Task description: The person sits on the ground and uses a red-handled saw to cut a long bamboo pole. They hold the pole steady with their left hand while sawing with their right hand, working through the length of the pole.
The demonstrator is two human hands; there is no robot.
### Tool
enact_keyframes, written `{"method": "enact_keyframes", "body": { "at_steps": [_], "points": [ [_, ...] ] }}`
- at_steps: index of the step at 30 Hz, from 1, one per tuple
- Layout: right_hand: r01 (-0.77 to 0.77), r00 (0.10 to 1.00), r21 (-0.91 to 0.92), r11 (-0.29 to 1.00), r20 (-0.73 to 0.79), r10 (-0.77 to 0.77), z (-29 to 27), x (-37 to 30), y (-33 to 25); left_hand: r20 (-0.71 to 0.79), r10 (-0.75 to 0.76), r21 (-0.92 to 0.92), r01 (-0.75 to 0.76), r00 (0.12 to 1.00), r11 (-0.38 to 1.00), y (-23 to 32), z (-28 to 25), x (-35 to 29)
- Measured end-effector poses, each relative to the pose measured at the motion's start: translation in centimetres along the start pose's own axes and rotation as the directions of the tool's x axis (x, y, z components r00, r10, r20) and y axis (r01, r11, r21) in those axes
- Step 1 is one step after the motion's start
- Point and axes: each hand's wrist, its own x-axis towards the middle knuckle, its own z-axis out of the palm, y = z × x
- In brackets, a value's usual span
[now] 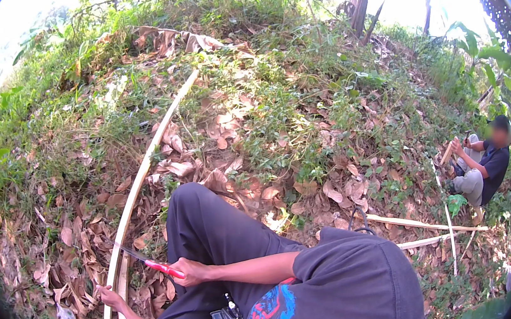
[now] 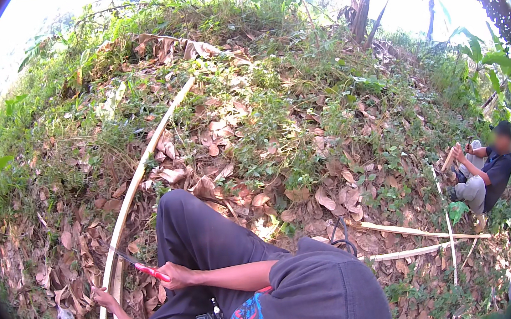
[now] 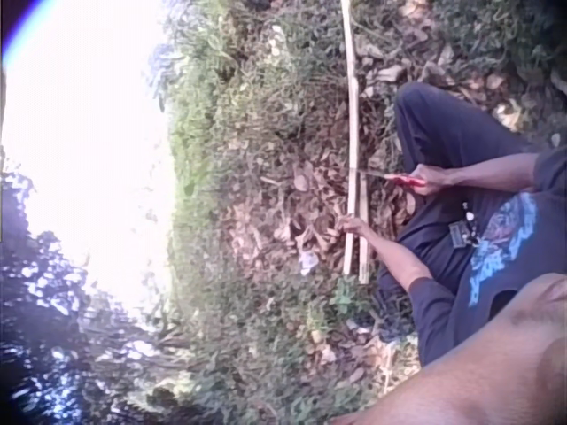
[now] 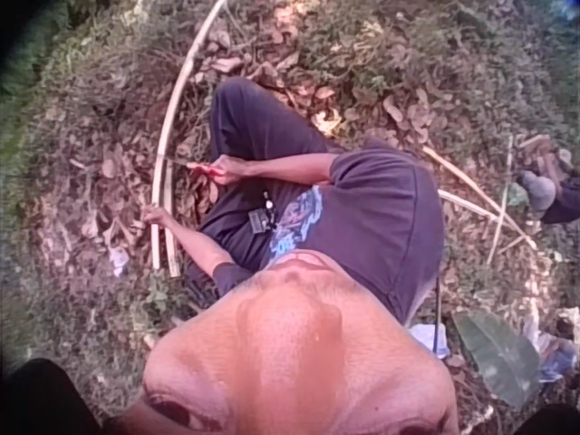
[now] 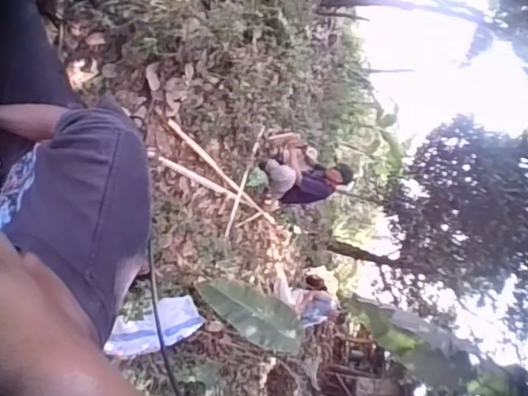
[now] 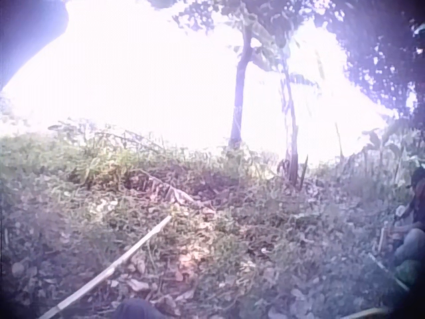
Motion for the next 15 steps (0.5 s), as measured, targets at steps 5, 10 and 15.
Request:
{"method": "enact_keyframes", "body": {
  "at_steps": [5,10,15],
  "points": [
    [-0.002,1.000,0.007,1.000,-0.012,0.002,0.3,-0.2,0.8,0.208,-0.197,-0.148,0.230,0.958,0.962,0.2,0.9,-0.6],
    [-0.006,1.000,0.003,1.000,0.025,0.006,0.5,0.1,0.6,0.056,0.012,-0.122,-0.006,0.998,0.993,-2.0,1.1,0.6],
    [0.042,0.999,-0.002,0.999,0.005,-0.042,0.8,0.1,1.1,0.071,0.001,-0.179,0.012,0.997,0.984,-1.1,0.8,0.8]
  ]
}}
